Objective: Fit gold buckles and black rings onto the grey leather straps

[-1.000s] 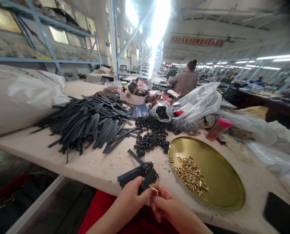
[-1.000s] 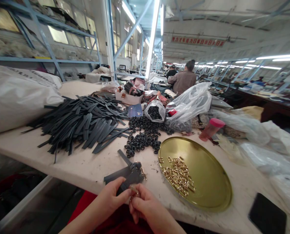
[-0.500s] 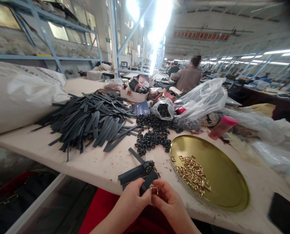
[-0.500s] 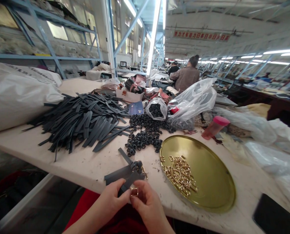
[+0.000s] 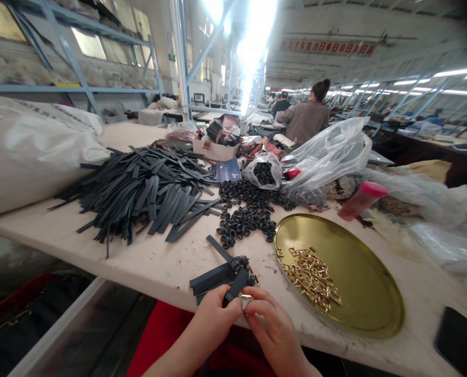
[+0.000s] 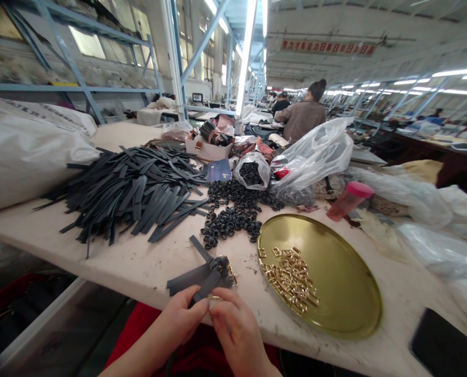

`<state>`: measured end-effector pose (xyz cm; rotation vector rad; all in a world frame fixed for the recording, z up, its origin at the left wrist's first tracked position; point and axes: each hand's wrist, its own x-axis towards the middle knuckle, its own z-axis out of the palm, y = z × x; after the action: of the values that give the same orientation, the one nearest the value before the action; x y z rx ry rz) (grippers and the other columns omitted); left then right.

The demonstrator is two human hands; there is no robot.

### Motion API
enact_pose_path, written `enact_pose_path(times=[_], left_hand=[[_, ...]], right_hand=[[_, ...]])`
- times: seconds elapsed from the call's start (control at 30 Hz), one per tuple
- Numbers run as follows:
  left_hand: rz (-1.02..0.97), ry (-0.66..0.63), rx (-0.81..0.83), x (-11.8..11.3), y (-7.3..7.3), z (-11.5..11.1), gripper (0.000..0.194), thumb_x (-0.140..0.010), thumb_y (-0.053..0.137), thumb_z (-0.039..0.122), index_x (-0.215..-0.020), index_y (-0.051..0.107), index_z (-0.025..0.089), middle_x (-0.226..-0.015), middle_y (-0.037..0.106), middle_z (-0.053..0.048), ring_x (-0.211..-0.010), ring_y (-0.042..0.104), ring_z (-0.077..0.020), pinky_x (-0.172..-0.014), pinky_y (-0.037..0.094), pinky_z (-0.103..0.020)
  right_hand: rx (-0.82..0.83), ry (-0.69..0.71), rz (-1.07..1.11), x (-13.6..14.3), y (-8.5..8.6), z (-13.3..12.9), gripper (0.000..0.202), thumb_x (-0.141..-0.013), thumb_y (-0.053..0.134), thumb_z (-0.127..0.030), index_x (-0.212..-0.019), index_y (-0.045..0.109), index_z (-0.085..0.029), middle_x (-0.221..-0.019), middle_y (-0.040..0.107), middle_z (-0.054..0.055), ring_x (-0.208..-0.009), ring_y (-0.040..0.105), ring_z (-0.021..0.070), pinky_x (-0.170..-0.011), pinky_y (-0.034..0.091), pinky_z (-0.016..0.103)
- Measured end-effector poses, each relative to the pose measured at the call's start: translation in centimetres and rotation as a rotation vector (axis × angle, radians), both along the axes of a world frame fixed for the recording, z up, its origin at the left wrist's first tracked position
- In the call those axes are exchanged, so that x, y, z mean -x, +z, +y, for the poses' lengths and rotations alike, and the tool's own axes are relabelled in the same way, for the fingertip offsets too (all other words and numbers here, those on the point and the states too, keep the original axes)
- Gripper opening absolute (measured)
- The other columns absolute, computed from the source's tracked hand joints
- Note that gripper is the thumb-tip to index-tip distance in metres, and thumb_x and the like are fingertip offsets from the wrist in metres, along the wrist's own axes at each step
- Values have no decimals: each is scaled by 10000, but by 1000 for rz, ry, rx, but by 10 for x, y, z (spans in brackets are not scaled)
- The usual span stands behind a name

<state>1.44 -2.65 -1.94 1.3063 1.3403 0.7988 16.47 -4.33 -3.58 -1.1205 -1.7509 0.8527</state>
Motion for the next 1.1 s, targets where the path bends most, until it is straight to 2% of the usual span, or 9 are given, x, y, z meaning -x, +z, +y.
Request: enact_pose_path(times=[0.13,0.27,0.4,0.57,0.63,0.73,0.83,0.97,1.1], left_hand=[[56,-5,-23,-2,7,-1,169,-725,440,205,-746,592,136,-697,608,-2,-672,527,-156,-611,388,-228],[196,-13,-89,-5,19,-5,114,-721,441,202,-673,535,159,-643,562,14,-625,502,-143,-584,368,-226],[147,-95,-127,-2,22,-9,121,-760,440,222,-706,531,164,-695,580,6,-664,507,-141,-620,373,-223],[129,-163,-115,9,25,-16,271,-852,349,334,-772,551,171,-725,599,-4,-687,513,-142,-641,386,-212],[144,-214,-120,11,27,-19,276,-850,355,337,-802,576,179,-765,618,-12,-730,533,-155,-675,394,-213],[177,-257,-144,12,28,-22,272,-835,373,333,-839,611,203,-793,641,-20,-768,558,-174,-709,400,-216],[230,-258,-159,13,28,-22,262,-824,383,322,-808,620,213,-762,646,-20,-729,562,-176,-678,395,-214],[281,-317,-162,13,27,-23,250,-825,379,285,-717,586,197,-701,622,-19,-653,538,-160,-621,370,-222],[164,-246,-68,5,28,-25,121,-784,418,226,-764,526,176,-728,583,-4,-678,512,-142,-621,381,-221]], right_hand=[[110,2,77,-1,7,2,111,-783,554,-188,-763,643,-253,-988,640,45,-909,579,193,-796,428,284],[330,-81,295,6,9,1,93,-741,621,-271,-678,597,-207,-839,643,33,-762,576,174,-685,445,262],[478,-125,532,10,7,2,185,-682,683,-331,-775,606,-191,-654,604,-15,-572,530,122,-552,443,239],[723,-193,917,8,15,6,220,-625,746,-278,-789,633,-182,-641,594,-52,-533,536,61,-541,475,181],[847,-187,1090,10,18,5,248,-602,766,-241,-802,635,-177,-672,613,-49,-525,551,44,-533,491,159],[992,-180,1210,15,19,1,284,-555,795,-204,-787,637,-161,-645,633,-37,-494,570,44,-510,505,144],[1013,-201,1230,18,18,-4,303,-516,815,-212,-755,636,-160,-591,624,-46,-472,567,44,-489,504,136],[979,-198,1189,21,11,-10,286,-526,809,-265,-727,630,-167,-565,602,-60,-461,538,33,-488,484,135],[866,-119,1051,28,0,-14,272,-591,766,-318,-772,619,-178,-625,613,-43,-499,523,58,-501,444,175]])
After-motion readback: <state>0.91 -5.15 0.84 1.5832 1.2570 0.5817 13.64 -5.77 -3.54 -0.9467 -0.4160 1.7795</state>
